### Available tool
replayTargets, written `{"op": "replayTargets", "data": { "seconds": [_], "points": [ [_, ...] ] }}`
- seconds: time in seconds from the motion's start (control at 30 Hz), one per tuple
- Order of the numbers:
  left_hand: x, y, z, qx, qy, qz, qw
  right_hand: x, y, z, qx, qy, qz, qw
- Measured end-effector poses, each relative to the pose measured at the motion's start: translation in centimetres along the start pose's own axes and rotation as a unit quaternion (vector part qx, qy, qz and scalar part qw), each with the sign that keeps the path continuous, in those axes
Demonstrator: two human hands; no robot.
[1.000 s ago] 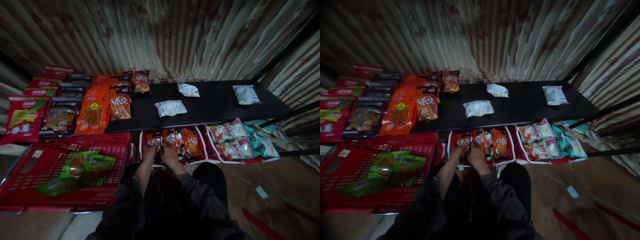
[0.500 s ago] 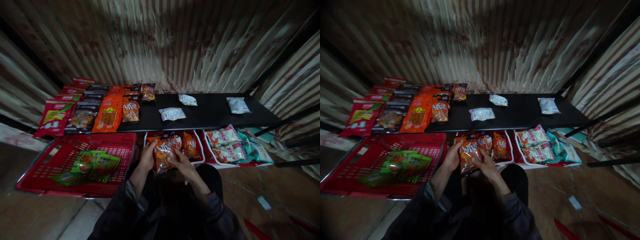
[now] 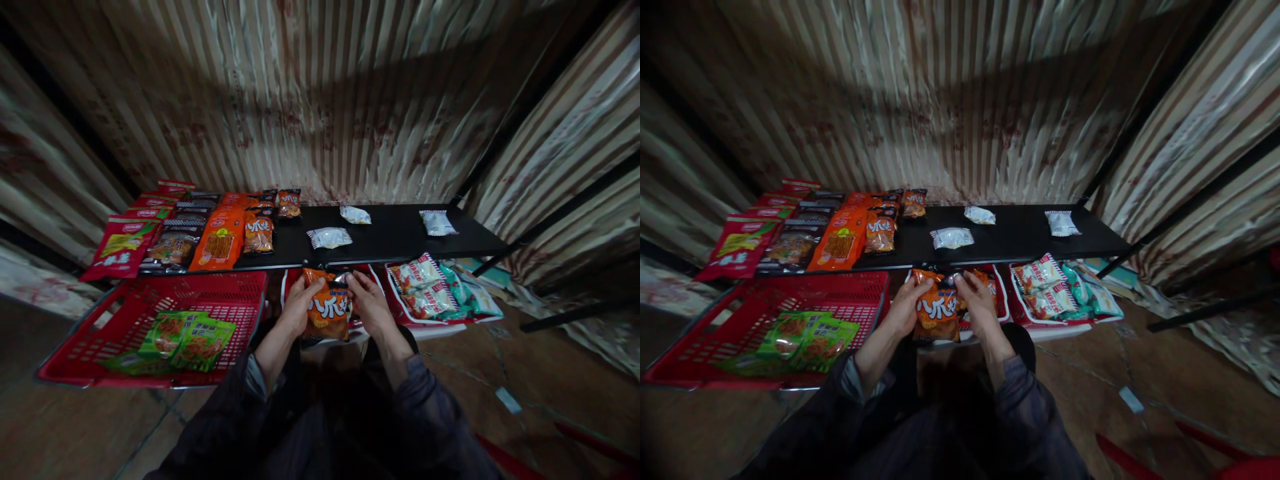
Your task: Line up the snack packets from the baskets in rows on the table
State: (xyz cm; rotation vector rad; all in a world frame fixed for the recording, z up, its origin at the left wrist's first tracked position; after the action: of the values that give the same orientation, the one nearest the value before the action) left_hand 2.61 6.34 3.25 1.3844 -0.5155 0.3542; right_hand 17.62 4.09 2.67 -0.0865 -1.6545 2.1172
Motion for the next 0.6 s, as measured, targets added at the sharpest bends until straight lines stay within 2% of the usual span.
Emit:
{"op": "replayTargets", "data": {
  "seconds": [0.13, 0.23, 0.33, 0.4, 0.6],
  "points": [
    [0.7, 0.1, 0.7, -0.004, -0.016, -0.006, 1.0, 0.1, 0.0, 0.4, 0.047, -0.017, -0.056, 0.997],
    [0.7, 0.7, 0.8, 0.005, -0.015, -0.008, 1.0, -0.2, 0.2, 0.7, 0.052, 0.003, -0.073, 0.996],
    [0.0, 1.5, 0.8, 0.024, 0.017, -0.022, 0.999, -0.4, 0.6, 0.7, 0.052, 0.027, -0.077, 0.995],
    [-0.4, 1.8, 0.9, 0.03, 0.034, -0.025, 0.999, -0.1, 0.8, 0.8, 0.055, 0.022, -0.089, 0.994],
    [-1.2, 1.9, 1.0, 0.043, 0.052, -0.004, 0.998, 1.0, 0.5, 1.2, 0.048, 0.018, -0.126, 0.991]
  ]
}}
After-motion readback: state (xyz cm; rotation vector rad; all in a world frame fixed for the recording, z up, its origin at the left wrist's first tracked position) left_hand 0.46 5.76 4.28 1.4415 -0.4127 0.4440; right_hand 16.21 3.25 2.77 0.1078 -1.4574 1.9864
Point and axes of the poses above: each hand's wrist, its own z-axis away from the middle knuckle, its own x-axis out of the palm, y = z × x, the point moved 9 cm from there along -z, towards the middle knuckle, and after that the axes turned 9 degrees about x, right-handed, at the moved point
